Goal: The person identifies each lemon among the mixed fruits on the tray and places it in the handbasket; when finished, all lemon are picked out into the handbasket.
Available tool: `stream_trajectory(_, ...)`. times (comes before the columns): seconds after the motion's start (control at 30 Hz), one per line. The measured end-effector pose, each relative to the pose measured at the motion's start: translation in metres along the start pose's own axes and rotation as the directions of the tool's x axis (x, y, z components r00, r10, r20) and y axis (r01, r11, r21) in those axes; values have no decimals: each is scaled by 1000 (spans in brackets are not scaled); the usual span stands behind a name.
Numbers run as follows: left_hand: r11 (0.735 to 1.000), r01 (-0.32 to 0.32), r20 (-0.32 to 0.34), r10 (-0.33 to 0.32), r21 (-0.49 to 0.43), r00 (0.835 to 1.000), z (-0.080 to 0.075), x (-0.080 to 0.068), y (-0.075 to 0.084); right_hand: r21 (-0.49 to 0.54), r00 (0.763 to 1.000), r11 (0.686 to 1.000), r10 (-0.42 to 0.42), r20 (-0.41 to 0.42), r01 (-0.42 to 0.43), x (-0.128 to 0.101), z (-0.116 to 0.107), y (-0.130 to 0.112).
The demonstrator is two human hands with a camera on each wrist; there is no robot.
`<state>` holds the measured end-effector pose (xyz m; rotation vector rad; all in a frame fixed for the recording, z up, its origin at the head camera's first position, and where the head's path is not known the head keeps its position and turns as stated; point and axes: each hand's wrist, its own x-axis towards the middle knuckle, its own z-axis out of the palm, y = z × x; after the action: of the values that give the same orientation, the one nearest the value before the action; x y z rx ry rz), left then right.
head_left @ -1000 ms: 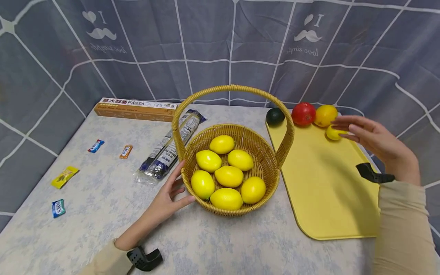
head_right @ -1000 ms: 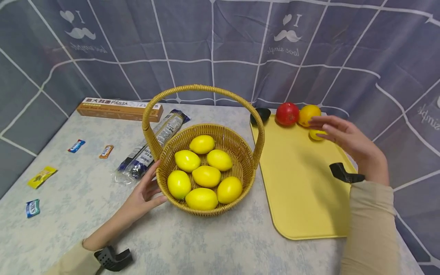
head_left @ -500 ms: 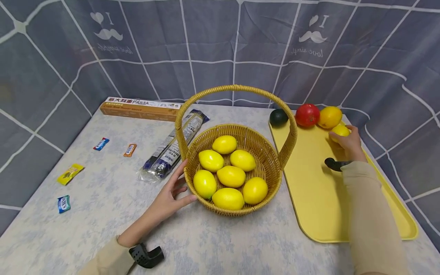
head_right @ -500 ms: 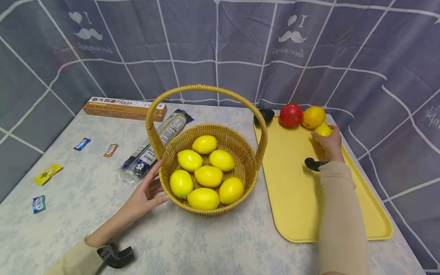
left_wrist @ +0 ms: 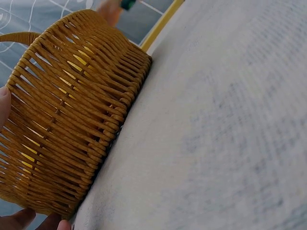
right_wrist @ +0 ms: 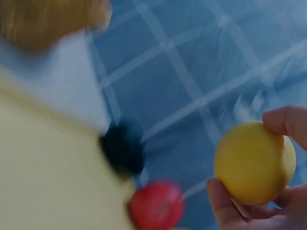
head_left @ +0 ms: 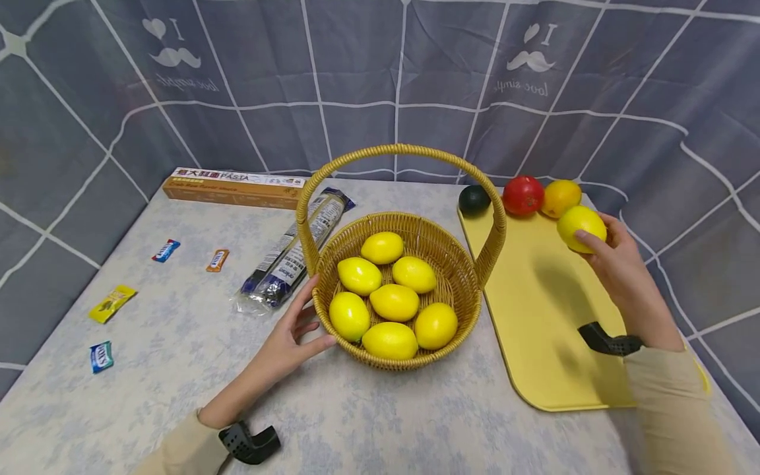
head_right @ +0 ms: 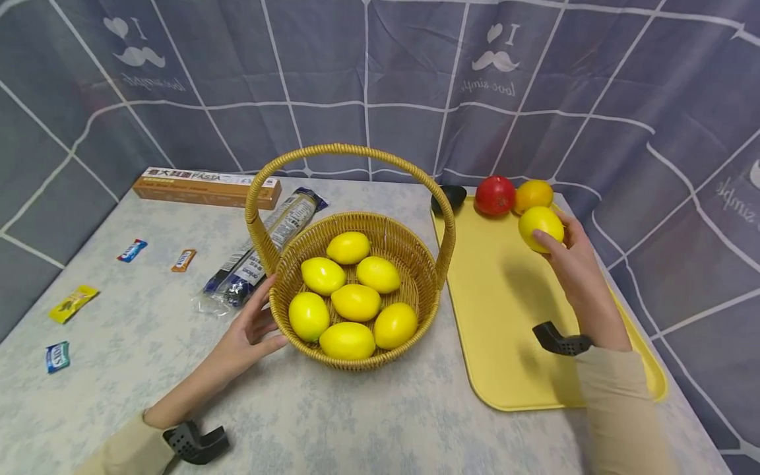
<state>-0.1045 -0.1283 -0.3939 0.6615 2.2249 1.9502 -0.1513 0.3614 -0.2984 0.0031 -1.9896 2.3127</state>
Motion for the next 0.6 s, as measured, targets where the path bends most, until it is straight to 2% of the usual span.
stream_trajectory(0.07,1000,-3,1,3,-1,1000,0,0,0,-33,987,996,-82,141,87,-22,15,-17)
stream_trajectory(0.1,1000,-4,1,4,-3,1000,0,0,0,-62,971,989,-116,211,132,-32,23,-25)
stream_trajectory(0.17,1000,-9,-1,9,-6,1000,-1,0,1,-99,920,971,-173,351,220,-50,37,-36)
stream_trajectory(0.23,1000,-10,0,10,-6,1000,-2,0,1,-105,824,943,-217,523,315,-60,53,-41)
stream_trajectory(0.33,1000,-8,1,8,-6,1000,-1,0,2,-72,678,940,-185,711,333,-65,83,-34)
stream_trajectory(0.37,1000,-7,2,7,-5,1000,-1,0,2,-89,650,947,-142,746,308,-64,96,-29)
stream_trajectory(0.4,1000,-8,2,8,-3,1000,-1,0,2,-113,634,953,-96,768,282,-61,108,-22)
stream_trajectory(0.43,1000,-7,3,7,-5,1000,-1,0,2,-160,656,958,-37,754,237,-58,121,-15)
stream_trajectory(0.5,1000,-8,3,8,-7,1000,-1,0,3,-246,724,957,60,687,154,-49,143,2)
stream_trajectory(0.57,1000,-7,2,7,-7,1000,0,0,2,-310,817,950,151,556,36,-37,161,17)
stream_trajectory(0.6,1000,-7,2,7,-9,1000,0,-1,2,-306,855,952,181,487,-27,-31,168,24)
